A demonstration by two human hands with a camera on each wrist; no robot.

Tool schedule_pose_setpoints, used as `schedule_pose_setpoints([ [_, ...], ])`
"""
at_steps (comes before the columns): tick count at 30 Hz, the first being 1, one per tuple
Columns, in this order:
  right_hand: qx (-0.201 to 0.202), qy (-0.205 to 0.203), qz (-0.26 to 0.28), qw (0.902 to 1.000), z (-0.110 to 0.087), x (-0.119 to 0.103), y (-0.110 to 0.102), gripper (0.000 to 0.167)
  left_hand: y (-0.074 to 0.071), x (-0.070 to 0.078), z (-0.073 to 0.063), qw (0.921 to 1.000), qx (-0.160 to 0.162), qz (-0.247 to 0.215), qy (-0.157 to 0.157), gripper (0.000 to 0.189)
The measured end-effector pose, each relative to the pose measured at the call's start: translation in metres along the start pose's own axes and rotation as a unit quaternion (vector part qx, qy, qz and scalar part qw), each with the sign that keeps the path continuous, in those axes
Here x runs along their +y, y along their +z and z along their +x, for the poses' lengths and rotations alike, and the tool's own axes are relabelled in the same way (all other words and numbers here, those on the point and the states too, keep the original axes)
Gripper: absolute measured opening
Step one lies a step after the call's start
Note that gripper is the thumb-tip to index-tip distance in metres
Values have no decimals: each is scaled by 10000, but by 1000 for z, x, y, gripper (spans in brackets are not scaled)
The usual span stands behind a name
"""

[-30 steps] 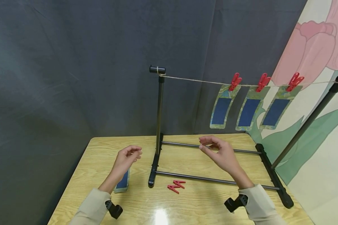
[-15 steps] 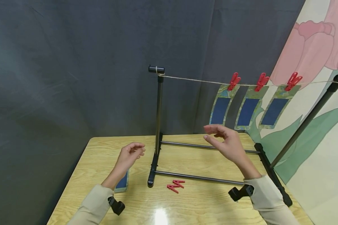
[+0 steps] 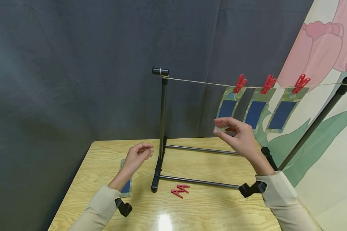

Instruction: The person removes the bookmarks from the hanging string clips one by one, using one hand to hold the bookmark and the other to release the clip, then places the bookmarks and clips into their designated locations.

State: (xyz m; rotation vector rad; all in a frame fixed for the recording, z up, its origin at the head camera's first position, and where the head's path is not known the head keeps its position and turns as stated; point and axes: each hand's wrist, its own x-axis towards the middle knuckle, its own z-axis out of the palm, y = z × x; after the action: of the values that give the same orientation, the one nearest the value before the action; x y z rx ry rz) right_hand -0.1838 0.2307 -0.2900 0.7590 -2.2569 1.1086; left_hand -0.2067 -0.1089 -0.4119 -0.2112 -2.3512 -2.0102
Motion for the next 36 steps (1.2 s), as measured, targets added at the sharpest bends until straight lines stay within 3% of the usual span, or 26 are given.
schedule_pose_setpoints([
  [5,-61,95,-12,9999,4,14,-5,34,2,1,2,9999,-33,-65,131,23],
  [29,336,-50,-373,9987,30,9,-27,32,27,13,14,9944,-81,-923,510,22],
  [36,419,-31,-381,9984,36,5,-35,29,32,17,17,9933,-80,-1050,471,21],
])
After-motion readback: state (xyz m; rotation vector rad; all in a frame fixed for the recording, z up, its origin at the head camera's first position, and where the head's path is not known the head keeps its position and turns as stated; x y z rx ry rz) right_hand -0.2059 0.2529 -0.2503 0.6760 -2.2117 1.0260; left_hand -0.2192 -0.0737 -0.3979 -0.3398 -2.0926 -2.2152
